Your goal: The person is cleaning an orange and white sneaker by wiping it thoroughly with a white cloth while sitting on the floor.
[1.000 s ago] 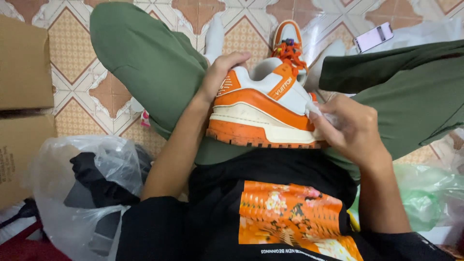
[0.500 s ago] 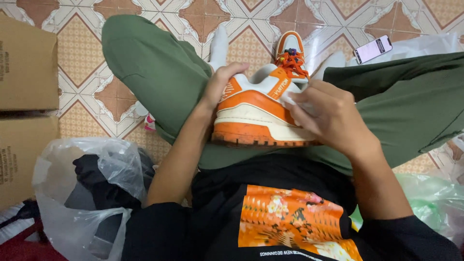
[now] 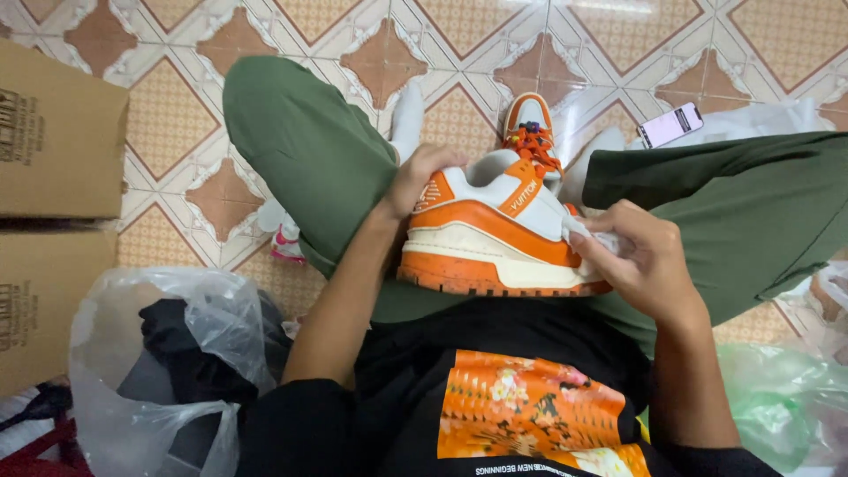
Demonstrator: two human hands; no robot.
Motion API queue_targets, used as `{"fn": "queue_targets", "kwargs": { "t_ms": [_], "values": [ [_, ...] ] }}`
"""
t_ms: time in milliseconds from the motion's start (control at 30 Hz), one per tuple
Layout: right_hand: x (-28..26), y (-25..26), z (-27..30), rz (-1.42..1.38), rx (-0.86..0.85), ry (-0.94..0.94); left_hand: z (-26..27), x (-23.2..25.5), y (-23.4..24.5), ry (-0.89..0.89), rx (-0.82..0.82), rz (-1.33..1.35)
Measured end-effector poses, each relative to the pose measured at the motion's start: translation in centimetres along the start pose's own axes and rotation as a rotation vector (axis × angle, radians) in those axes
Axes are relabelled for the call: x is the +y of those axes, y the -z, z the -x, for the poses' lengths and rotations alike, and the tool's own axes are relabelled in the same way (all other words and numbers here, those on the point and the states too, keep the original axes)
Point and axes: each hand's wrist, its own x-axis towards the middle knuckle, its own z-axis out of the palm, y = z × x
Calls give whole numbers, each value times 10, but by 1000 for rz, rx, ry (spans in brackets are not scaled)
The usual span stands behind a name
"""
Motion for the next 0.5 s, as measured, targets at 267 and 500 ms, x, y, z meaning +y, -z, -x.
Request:
{"fn": "queue_targets", "kwargs": {
  "t_ms": [267,500],
  "values": [
    [-2,-3,12,57,95,9,40,23,-16,-163,-266,-8],
    [14,2,11,103,244,9,93,81,-80,165,35,-14]
  ]
}}
